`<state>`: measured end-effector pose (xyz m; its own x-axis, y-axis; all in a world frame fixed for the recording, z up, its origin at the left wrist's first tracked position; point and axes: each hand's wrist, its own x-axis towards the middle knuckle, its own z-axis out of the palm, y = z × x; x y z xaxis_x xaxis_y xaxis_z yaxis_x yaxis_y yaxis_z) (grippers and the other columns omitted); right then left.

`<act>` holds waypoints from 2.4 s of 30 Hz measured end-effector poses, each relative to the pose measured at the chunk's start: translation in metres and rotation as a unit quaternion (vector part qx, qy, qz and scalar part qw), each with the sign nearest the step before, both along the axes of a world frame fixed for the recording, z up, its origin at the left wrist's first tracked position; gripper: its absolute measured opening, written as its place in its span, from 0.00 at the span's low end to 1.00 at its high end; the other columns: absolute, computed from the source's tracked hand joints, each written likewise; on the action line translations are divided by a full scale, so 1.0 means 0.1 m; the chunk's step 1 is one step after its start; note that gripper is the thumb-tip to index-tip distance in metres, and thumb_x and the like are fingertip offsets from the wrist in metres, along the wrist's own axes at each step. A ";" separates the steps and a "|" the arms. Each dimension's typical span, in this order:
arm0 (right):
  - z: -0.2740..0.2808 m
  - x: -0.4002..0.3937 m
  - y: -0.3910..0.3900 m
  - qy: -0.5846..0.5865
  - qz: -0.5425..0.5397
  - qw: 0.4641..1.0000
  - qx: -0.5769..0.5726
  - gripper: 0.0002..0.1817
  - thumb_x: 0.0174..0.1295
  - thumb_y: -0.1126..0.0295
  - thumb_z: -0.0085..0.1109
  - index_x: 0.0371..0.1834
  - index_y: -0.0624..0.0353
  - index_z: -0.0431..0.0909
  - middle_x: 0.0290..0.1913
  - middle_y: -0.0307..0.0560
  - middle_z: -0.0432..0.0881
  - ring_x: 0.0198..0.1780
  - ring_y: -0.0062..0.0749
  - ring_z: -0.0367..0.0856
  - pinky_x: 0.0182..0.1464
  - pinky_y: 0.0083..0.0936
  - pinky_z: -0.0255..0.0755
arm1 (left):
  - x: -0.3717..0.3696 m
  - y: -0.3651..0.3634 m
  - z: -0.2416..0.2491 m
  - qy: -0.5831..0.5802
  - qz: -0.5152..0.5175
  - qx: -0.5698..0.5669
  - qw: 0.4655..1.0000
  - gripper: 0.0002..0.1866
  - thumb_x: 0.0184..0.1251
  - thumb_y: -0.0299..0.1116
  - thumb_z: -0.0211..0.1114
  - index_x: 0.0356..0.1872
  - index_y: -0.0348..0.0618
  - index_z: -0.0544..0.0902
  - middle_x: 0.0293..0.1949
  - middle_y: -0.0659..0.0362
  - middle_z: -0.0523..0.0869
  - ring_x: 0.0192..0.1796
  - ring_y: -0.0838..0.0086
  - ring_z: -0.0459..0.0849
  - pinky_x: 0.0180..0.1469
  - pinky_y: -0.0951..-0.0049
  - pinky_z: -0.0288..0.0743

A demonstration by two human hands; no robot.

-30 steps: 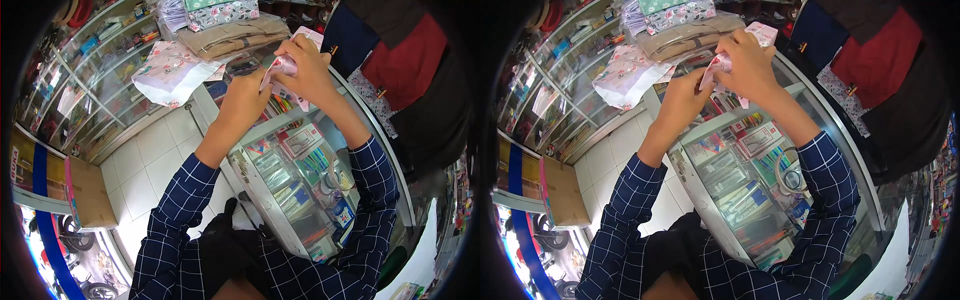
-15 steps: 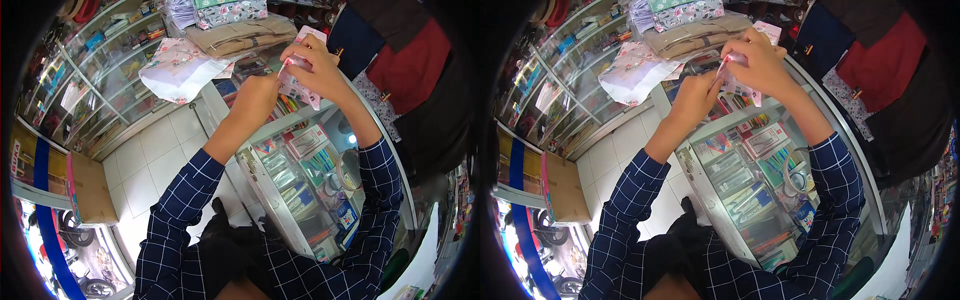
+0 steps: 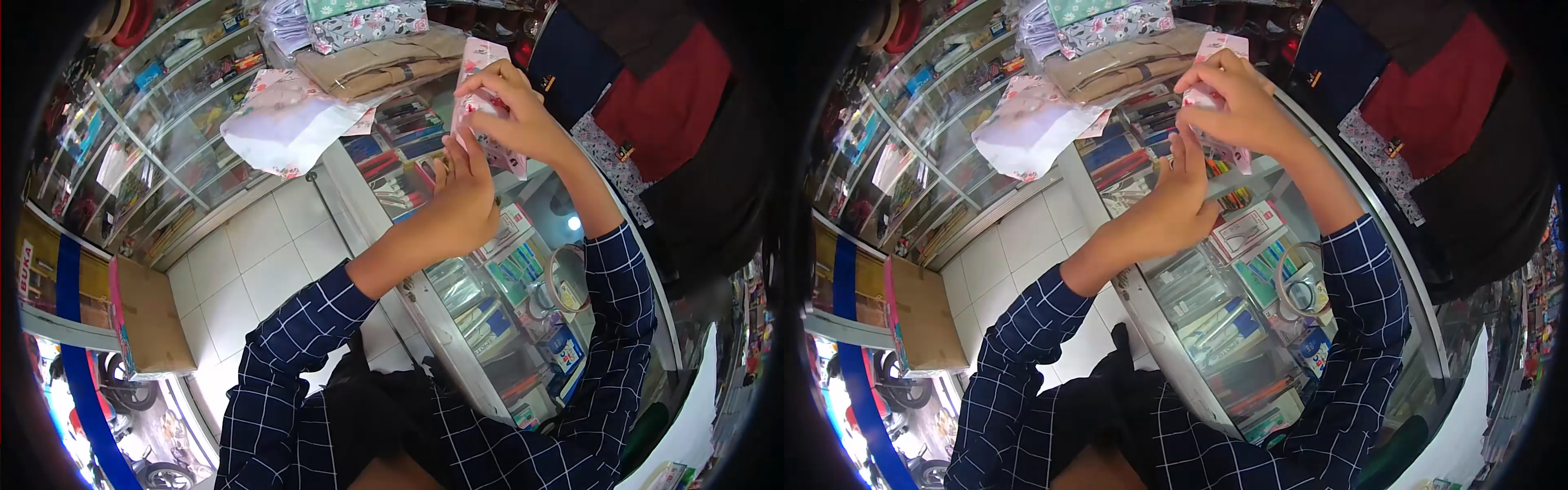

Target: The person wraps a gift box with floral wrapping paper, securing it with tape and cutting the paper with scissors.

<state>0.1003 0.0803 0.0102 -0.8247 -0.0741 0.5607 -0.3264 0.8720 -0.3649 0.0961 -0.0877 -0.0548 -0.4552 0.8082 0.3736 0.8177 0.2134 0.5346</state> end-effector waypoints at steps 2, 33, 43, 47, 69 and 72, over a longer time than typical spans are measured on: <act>-0.03 -0.01 0.02 0.041 0.008 0.998 0.050 0.17 0.48 0.57 0.68 0.42 0.46 0.82 0.43 0.39 0.72 0.48 0.29 0.71 0.49 0.25 0.63 | 0.03 -0.02 0.14 0.013 -0.022 -0.100 0.995 0.38 0.64 0.28 0.50 0.69 0.20 0.43 0.65 0.15 0.41 0.72 0.29 0.44 0.74 0.49 0.42; 0.02 0.19 0.13 -0.026 0.023 0.994 0.103 0.24 0.57 0.68 0.57 0.60 0.48 0.73 0.60 0.52 0.66 0.63 0.49 0.62 0.67 0.38 0.54 | -1.06 0.05 0.09 -0.050 -0.229 0.023 0.972 0.55 0.55 0.34 0.70 0.72 0.28 0.36 0.67 0.34 0.63 0.71 0.51 0.63 0.71 0.64 0.57; -0.04 0.18 0.04 -0.022 -0.042 0.993 0.112 0.38 0.42 0.69 0.73 0.61 0.47 0.67 0.66 0.57 0.61 0.71 0.57 0.57 0.69 0.41 0.59 | -0.96 -0.01 0.12 -0.107 -0.164 0.056 0.979 0.42 0.60 0.23 0.65 0.72 0.40 0.50 0.62 0.42 0.75 0.63 0.59 0.76 0.55 0.70 0.74; -0.17 0.16 0.02 0.070 -0.077 0.994 0.035 0.38 0.41 0.67 0.76 0.58 0.53 0.66 0.61 0.55 0.64 0.66 0.52 0.63 0.65 0.36 0.62 | -1.16 0.11 -0.01 -0.178 -0.176 0.186 0.950 0.36 0.61 0.18 0.61 0.70 0.39 0.58 0.62 0.45 0.74 0.61 0.65 0.78 0.56 0.70 0.75; -0.35 0.30 0.19 0.019 0.010 1.000 0.023 0.24 0.59 0.74 0.63 0.58 0.61 0.68 0.64 0.54 0.71 0.65 0.47 0.70 0.62 0.33 0.68 | -1.60 0.13 0.19 -0.014 -0.294 0.221 0.930 0.17 0.54 0.18 0.67 0.47 0.40 0.86 0.51 0.53 0.85 0.57 0.63 0.82 0.64 0.64 0.72; -0.36 0.32 0.20 0.002 0.023 0.999 -0.028 0.27 0.58 0.75 0.63 0.62 0.61 0.66 0.61 0.56 0.73 0.66 0.50 0.67 0.64 0.36 0.66 | -1.58 0.13 0.17 0.015 -0.305 0.235 0.923 0.16 0.54 0.17 0.66 0.46 0.39 0.86 0.50 0.53 0.86 0.56 0.63 0.83 0.64 0.63 0.72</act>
<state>0.1324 0.1004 -0.0263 -0.8193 -0.0804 0.5677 -0.3667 0.8346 -0.4110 -0.0618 -0.0745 -0.0378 0.0477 0.6565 0.7528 0.7255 -0.5408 0.4256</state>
